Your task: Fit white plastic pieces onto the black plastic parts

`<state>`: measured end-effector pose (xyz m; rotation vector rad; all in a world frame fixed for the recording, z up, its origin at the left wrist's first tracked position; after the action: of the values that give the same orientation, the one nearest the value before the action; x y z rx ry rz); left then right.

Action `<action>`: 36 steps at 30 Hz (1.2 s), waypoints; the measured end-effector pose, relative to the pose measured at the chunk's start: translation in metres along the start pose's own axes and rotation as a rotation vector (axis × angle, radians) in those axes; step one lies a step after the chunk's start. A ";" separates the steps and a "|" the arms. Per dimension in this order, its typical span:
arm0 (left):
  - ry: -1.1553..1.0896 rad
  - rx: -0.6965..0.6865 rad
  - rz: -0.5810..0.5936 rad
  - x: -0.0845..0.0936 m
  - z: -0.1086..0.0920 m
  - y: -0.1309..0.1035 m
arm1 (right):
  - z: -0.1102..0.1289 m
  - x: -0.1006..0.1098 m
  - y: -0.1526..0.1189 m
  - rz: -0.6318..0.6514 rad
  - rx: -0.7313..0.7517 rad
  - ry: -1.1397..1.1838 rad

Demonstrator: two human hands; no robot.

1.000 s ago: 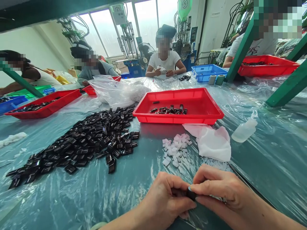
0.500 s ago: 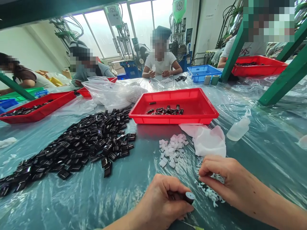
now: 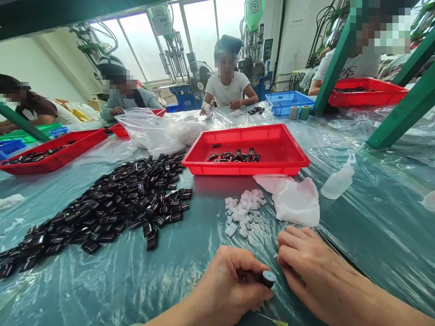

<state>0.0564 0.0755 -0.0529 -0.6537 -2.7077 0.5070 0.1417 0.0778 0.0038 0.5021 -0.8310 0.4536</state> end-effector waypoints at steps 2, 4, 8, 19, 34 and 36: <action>0.016 -0.005 -0.004 0.001 -0.001 0.000 | 0.006 0.002 -0.002 -0.036 0.053 -0.087; 0.025 -0.008 -0.002 0.000 -0.001 0.000 | 0.009 0.002 -0.004 -0.051 0.087 -0.157; 0.001 0.037 0.017 -0.001 0.003 -0.002 | 0.005 0.001 -0.006 -0.026 0.067 -0.153; -0.093 0.053 0.105 0.000 -0.007 0.001 | -0.003 0.002 0.006 0.083 -0.050 -0.018; -0.155 0.118 0.077 -0.001 0.003 -0.002 | -0.005 0.015 0.008 -0.018 -0.115 0.424; -0.160 0.121 0.079 -0.001 0.002 -0.002 | -0.015 0.015 0.005 -0.007 -0.254 0.692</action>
<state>0.0558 0.0727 -0.0543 -0.7180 -2.7798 0.7671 0.1560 0.0930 0.0082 0.0906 -0.2117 0.4661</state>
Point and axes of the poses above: each hand's wrist, its own y-axis towards the middle knuckle, its own x-axis out of the back of the hand, z = x × y, the point moved 10 cm from there along y, towards the middle knuckle, and after that the axes turned 14 degrees about y, right-handed, at the moved point
